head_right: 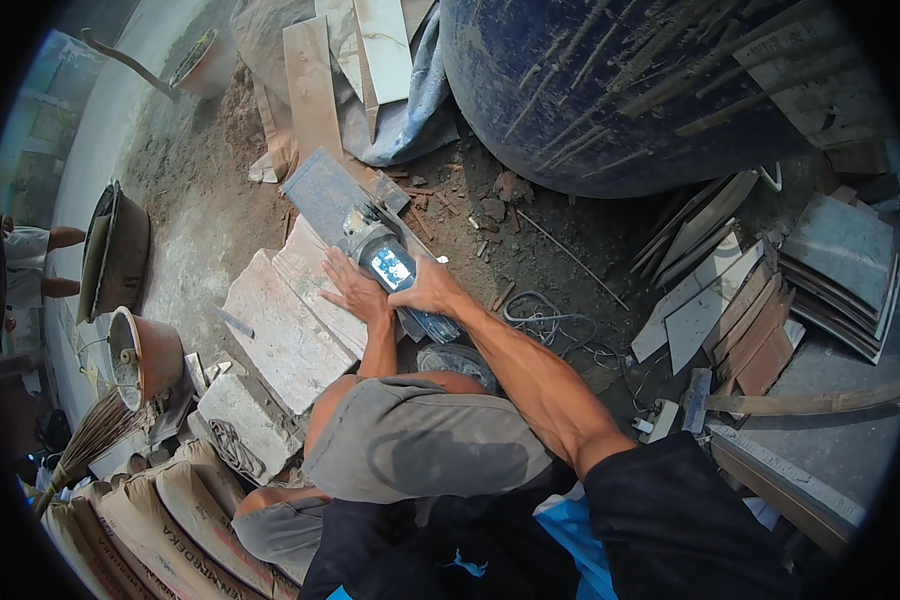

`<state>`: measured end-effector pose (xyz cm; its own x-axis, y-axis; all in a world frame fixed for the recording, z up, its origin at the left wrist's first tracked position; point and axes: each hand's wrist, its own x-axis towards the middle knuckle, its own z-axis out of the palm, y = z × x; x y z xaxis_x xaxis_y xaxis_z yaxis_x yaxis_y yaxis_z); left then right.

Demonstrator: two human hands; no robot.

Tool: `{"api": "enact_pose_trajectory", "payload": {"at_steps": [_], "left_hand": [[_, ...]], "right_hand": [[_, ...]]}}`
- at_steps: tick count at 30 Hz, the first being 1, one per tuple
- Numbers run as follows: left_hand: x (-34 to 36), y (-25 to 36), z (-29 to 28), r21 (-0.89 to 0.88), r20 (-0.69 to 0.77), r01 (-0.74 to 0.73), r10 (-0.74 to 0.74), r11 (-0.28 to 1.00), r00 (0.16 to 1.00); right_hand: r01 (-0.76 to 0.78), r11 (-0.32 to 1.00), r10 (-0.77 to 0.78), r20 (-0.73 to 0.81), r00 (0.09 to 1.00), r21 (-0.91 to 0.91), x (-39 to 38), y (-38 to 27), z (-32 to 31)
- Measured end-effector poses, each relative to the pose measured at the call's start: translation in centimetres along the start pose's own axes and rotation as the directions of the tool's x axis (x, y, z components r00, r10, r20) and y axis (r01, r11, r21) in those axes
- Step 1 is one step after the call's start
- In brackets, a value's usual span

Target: The person cuts a tile using an angle grinder, then breaks and separates the cut piece by hand.

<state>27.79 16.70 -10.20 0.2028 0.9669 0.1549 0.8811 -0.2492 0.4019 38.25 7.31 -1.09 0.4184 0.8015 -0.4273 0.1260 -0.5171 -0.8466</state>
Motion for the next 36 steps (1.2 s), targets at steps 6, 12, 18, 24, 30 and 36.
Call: {"api": "enact_pose_trajectory", "payload": {"at_steps": [6, 12, 18, 24, 30, 36], "left_hand": [[0.0, 0.1, -0.2, 0.005, 0.019, 0.003, -0.003, 1.000, 1.000], [0.0, 0.0, -0.1, 0.004, 0.016, -0.003, 0.003, 1.000, 1.000], [0.0, 0.0, -0.2, 0.015, 0.024, -0.013, 0.012, 1.000, 1.000], [0.0, 0.1, -0.3, 0.012, 0.024, -0.009, 0.009, 1.000, 1.000], [0.0, 0.0, -0.1, 0.064, 0.037, -0.007, 0.005, 0.998, 0.999], [0.1, -0.3, 0.1, 0.055, 0.047, -0.012, 0.009, 0.998, 0.999]], "right_hand": [[0.009, 1.000, -0.009, -0.030, 1.000, -0.019, 0.5, 1.0, 0.4], [0.040, 0.999, -0.040, -0.043, 0.998, 0.010, 0.6, 1.6, 0.7], [-0.060, 0.997, 0.058, -0.024, 0.998, -0.055, 0.1, 1.2, 0.3], [-0.005, 1.000, 0.005, -0.010, 1.000, -0.010, -0.2, 1.2, 0.2], [-0.056, 0.998, 0.056, 0.004, 0.998, -0.007, -0.8, 1.1, -0.1], [-0.109, 0.990, 0.112, 0.033, 0.993, -0.093, -0.9, 1.5, -0.1]]}}
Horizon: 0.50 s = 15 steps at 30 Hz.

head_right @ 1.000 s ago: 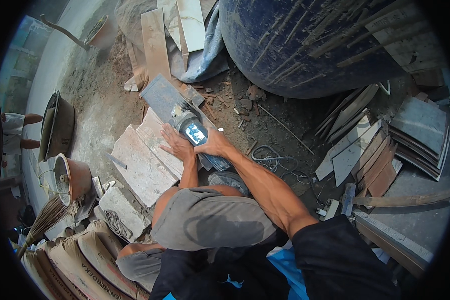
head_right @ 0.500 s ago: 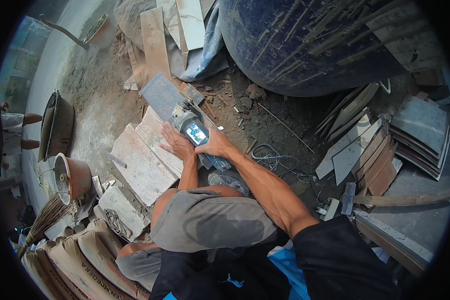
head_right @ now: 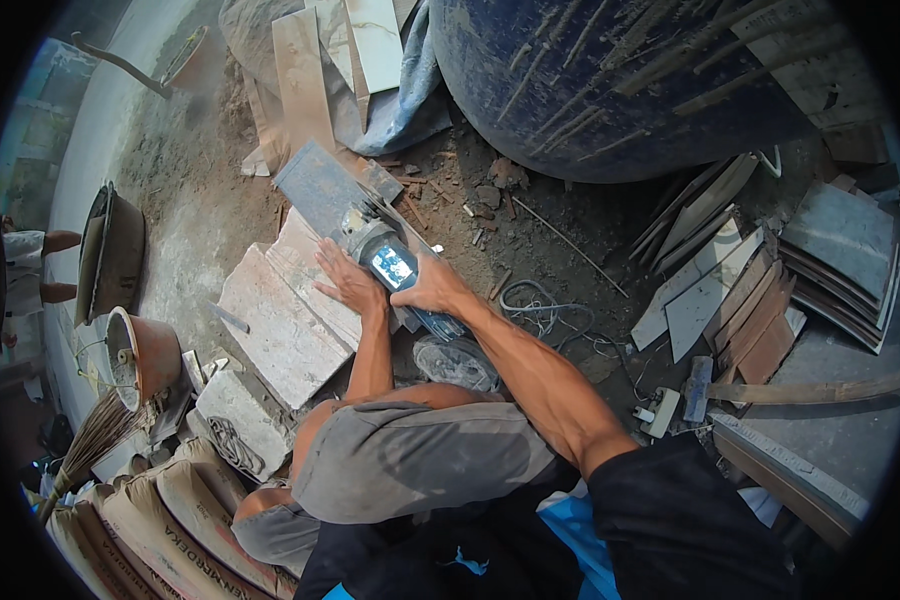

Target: The person cuts a tile using an angle grinder, then breaks and separates the cut piece by hand.

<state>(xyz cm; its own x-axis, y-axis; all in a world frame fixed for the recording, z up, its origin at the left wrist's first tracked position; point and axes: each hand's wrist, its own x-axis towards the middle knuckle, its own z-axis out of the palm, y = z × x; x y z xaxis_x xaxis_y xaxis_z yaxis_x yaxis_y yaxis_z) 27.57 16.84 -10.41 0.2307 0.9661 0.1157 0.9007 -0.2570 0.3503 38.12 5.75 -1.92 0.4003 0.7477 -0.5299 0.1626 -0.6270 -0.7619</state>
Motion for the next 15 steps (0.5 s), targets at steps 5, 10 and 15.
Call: {"api": "enact_pose_trajectory", "payload": {"at_steps": [5, 10, 15], "left_hand": [[0.4, -0.4, -1.6, 0.054, 0.054, -0.059, 0.056, 0.997, 0.997], [2.5, -1.2, -4.5, 0.118, 0.323, -0.127, 0.083, 0.985, 0.943], [4.4, -2.2, -6.7, 0.047, 0.572, -0.361, 0.271, 0.931, 0.774]], "right_hand": [[0.006, 0.999, -0.007, -0.034, 0.999, -0.033, -0.1, 0.3, 0.2], [-0.018, 0.999, 0.018, 0.006, 1.000, -0.031, -0.3, 0.2, 0.0], [-0.039, 0.998, 0.040, 0.017, 0.999, -0.047, -0.6, 0.2, -0.1]]}}
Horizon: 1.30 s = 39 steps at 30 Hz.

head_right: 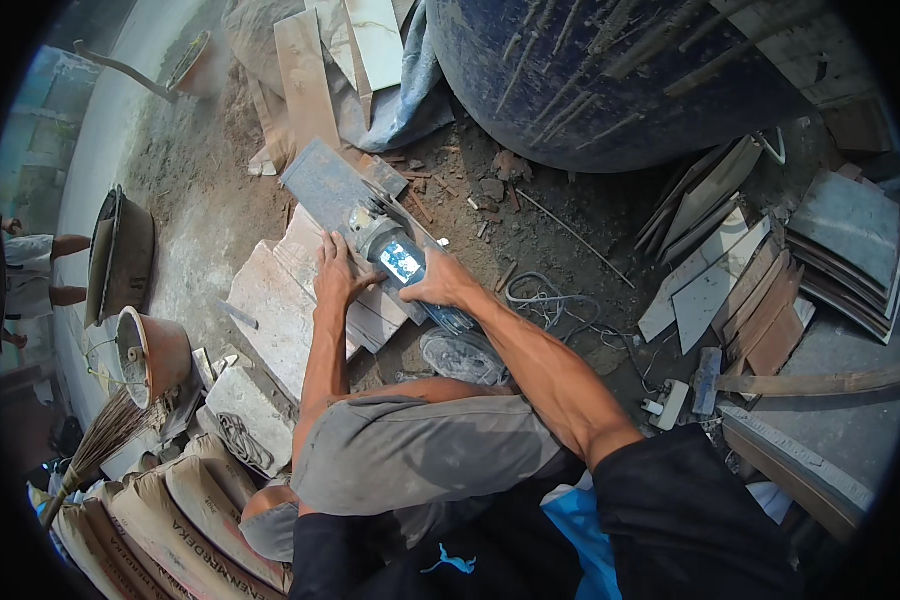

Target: The person cuts a tile using an angle grinder, then breaks and separates the cut piece by hand.

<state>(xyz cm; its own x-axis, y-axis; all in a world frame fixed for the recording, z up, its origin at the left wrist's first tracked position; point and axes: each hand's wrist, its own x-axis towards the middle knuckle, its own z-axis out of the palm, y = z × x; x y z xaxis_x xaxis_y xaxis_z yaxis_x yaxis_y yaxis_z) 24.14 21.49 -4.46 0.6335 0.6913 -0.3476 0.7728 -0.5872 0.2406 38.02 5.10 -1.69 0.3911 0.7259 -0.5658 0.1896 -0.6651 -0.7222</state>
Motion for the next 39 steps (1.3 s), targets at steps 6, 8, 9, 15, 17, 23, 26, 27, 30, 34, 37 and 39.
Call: {"api": "enact_pose_trajectory", "payload": {"at_steps": [6, 8, 9, 15, 17, 23, 26, 27, 30, 34, 37, 39], "left_hand": [[-0.1, 0.3, -0.3, 0.068, 0.067, 0.016, -0.021, 0.998, 0.998], [-0.1, 0.4, -0.4, 0.073, 0.066, 0.016, -0.021, 0.997, 0.998], [0.0, 0.4, -0.5, 0.065, 0.077, 0.014, -0.019, 0.998, 0.997], [-0.1, 0.5, -1.0, 0.128, 0.118, -0.016, 0.001, 0.992, 0.993], [-0.3, 0.5, -1.1, 0.131, 0.123, -0.008, -0.009, 0.991, 0.992], [-0.5, 0.9, -1.5, 0.117, 0.109, 0.008, -0.021, 0.993, 0.994], [-0.5, 1.0, -1.6, 0.124, 0.124, 0.020, -0.036, 0.992, 0.992], [-0.5, 0.9, -1.6, 0.122, 0.140, 0.025, -0.042, 0.992, 0.989], [-0.4, 0.6, -1.4, 0.088, 0.124, 0.012, -0.023, 0.996, 0.992], [-0.5, 0.0, -0.8, 0.059, 0.103, -0.013, 0.007, 0.998, 0.995], [-0.6, -0.2, -0.8, -0.007, 0.055, -0.035, 0.035, 0.999, 0.998], [-0.6, -0.1, -0.9, -0.025, 0.059, -0.032, 0.033, 0.999, 0.998]], "right_hand": [[0.001, 1.000, -0.001, 0.001, 1.000, 0.007, -0.1, 0.1, -0.1], [-0.007, 1.000, 0.007, 0.003, 1.000, -0.007, 0.0, 0.2, -0.2], [0.007, 1.000, -0.007, 0.003, 1.000, 0.003, 0.1, 0.2, -0.2], [0.014, 1.000, -0.014, -0.010, 1.000, 0.023, 0.1, 0.4, 0.0], [0.006, 1.000, -0.006, -0.007, 1.000, 0.009, 0.0, 0.4, -0.1], [-0.004, 1.000, 0.004, 0.003, 1.000, -0.001, -0.1, 0.4, -0.1], [-0.019, 1.000, 0.019, 0.009, 1.000, 0.003, -0.3, 0.6, -0.1], [0.000, 1.000, -0.001, 0.003, 1.000, 0.016, -0.4, 0.8, -0.1], [0.010, 0.999, -0.010, -0.008, 1.000, 0.031, -0.6, 1.1, 0.0], [0.022, 0.999, -0.022, 0.009, 1.000, 0.027, -0.6, 0.9, 0.1], [0.025, 1.000, -0.025, -0.008, 1.000, 0.006, -1.0, 0.4, 0.3], [0.021, 1.000, -0.021, -0.017, 1.000, 0.008, -1.3, 0.1, 0.5]]}}
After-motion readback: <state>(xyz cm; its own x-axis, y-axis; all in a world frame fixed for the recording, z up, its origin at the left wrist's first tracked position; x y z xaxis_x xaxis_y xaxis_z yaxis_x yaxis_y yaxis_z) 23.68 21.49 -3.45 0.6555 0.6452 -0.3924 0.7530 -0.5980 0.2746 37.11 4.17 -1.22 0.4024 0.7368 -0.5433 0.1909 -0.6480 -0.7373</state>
